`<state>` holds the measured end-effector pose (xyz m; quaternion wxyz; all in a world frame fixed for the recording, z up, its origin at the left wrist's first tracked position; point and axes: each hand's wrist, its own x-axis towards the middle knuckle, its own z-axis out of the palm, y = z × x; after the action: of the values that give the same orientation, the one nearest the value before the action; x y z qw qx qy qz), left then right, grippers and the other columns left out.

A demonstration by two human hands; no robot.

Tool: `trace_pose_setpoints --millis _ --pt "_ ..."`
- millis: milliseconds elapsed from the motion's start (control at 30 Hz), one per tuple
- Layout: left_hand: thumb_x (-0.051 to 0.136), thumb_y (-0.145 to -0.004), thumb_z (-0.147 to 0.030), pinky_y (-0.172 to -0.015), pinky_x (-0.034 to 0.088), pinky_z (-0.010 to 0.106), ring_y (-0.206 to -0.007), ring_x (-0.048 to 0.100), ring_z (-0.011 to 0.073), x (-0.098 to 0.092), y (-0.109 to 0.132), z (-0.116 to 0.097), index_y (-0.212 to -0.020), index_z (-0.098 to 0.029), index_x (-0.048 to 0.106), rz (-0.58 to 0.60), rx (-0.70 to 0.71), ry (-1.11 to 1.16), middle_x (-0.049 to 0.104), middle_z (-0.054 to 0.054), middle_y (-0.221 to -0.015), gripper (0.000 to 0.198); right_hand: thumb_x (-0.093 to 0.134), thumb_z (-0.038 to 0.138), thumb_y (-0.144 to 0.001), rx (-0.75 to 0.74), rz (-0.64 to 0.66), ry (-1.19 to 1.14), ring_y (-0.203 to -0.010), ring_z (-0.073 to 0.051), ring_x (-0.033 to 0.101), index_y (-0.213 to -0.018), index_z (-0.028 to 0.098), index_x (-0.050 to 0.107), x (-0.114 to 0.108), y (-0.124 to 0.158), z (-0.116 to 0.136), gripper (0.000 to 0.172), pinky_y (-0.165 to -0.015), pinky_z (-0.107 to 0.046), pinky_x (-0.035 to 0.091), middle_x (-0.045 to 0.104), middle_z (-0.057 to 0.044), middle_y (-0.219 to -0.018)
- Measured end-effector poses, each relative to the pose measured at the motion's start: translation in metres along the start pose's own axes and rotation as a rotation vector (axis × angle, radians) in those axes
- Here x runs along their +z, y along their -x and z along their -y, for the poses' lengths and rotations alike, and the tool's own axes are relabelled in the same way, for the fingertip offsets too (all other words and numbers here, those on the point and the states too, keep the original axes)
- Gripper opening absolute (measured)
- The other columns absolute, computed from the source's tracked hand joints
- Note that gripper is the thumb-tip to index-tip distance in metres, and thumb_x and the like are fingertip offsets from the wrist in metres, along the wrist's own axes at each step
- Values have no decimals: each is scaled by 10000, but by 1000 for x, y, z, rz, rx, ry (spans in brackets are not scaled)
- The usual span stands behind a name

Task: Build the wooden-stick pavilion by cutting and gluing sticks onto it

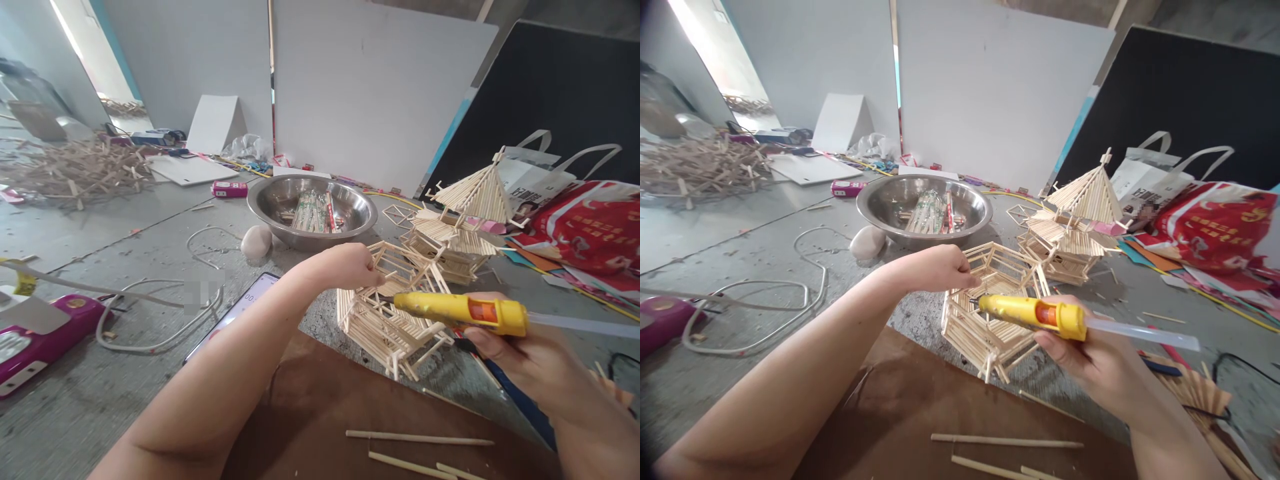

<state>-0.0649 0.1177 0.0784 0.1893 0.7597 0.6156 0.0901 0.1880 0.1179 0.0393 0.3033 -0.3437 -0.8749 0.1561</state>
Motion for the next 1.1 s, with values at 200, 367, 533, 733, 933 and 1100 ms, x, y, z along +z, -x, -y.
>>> trace_pose_setpoints --millis 200,367,533,733,933,1100 --pt "397 -681 -418 -432 252 241 -437 355 83 -1 -1 3 -510 -170 466 -36 16 24 429 -20 -485 309 575 324 -686 93 -70 -119 -493 -150 524 -919 242 534 0 3 -7 251 -480 -256 436 575 6 -633" --pt "380 -697 -433 -437 261 233 -465 375 87 1 -2 10 -544 -174 480 -55 26 103 450 -20 -513 316 503 398 -739 171 -84 -485 -398 -122 477 -791 208 578 -3 -6 -6 211 -378 -241 387 547 -3 -530" --pt "364 -715 -431 -440 266 236 -457 381 93 0 -2 10 -609 -175 508 -74 -35 156 460 -15 -501 311 420 483 -765 244 -222 -738 -346 -93 430 -784 185 606 -3 -25 -17 351 -370 -230 377 493 18 -424" --pt "389 -718 -382 -437 276 226 -449 404 88 -2 -3 8 -623 -173 477 -130 -94 244 479 -17 -484 246 472 465 -748 440 -425 -864 -482 -101 546 -724 179 624 5 -36 -35 325 -478 -222 460 618 -10 -618" --pt "401 -731 -416 -436 297 217 -441 424 84 4 -10 18 -616 -179 445 -177 -88 366 506 -9 -489 266 501 450 -731 642 -366 -1028 -533 -146 594 -735 206 618 16 -41 -36 271 -498 -261 504 646 -21 -670" --pt "411 -735 -395 -442 318 208 -454 450 82 6 -15 23 -612 -177 440 -185 -110 422 510 -2 -501 252 503 453 -727 641 -300 -1100 -475 -139 578 -771 202 610 19 -40 -35 276 -421 -259 482 659 -36 -715"
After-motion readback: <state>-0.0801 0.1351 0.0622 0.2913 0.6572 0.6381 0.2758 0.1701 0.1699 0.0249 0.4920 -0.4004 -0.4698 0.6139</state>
